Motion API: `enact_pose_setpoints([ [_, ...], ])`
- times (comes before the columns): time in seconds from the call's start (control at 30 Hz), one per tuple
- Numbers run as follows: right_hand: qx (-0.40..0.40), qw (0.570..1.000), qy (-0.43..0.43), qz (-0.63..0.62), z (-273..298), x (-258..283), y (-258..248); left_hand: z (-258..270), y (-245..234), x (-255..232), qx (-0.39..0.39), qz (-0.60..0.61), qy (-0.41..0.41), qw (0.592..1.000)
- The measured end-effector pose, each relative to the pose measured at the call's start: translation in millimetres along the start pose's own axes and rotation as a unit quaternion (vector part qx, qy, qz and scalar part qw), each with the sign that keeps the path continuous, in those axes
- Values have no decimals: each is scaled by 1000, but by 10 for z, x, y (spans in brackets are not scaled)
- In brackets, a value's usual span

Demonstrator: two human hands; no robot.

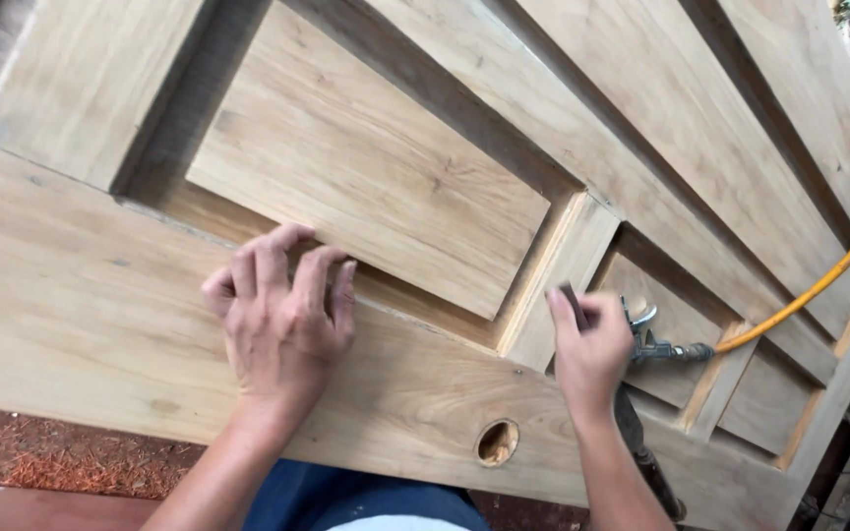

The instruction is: Refining the surface and joints of a wooden door using a chisel and sandpaper, then clearing debris with an air gun.

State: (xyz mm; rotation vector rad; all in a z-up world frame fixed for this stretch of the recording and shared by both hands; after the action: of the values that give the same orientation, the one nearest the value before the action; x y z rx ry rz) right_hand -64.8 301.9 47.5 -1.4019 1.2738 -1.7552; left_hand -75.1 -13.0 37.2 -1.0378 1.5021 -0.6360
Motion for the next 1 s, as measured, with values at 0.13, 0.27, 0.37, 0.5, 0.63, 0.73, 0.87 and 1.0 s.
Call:
enact_pose_setpoints([
  [0.13,96,994,34,-33,444,-75,357,-25,16,21,14,11,2,1000],
  [0.27,-27,996,-81,38,40,80,172,-10,-21,-16,21,26,22,999],
  [0.37,20,1000,4,-1,328,69,211,-62,1,2,16,21,19,999],
  [0.5,-25,995,-84,54,273,-2,324,-56,7,-26,23,17,35,999],
  [0.63,15,1000,26,5,327,-85,272,-100,11,-37,28,30,39,998],
  [0.73,44,998,-34,18,475,-70,326,-52,50,-52,49,17,49,997],
  [0.87,-8,998,-51,39,588,54,206,-41,20,-63,38,32,56,997],
  [1.0,-26,997,-52,55,372,-41,305,-63,33,-70,-8,42,83,996],
])
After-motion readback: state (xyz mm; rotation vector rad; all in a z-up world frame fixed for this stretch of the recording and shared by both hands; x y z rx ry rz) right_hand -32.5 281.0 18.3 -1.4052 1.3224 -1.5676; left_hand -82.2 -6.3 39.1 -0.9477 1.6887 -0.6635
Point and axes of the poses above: each hand's wrist, its own z-axis away from the middle knuckle, its own y-axis out of the palm, x = y × z, the point moved 7 cm from there along -z, towards the middle knuckle
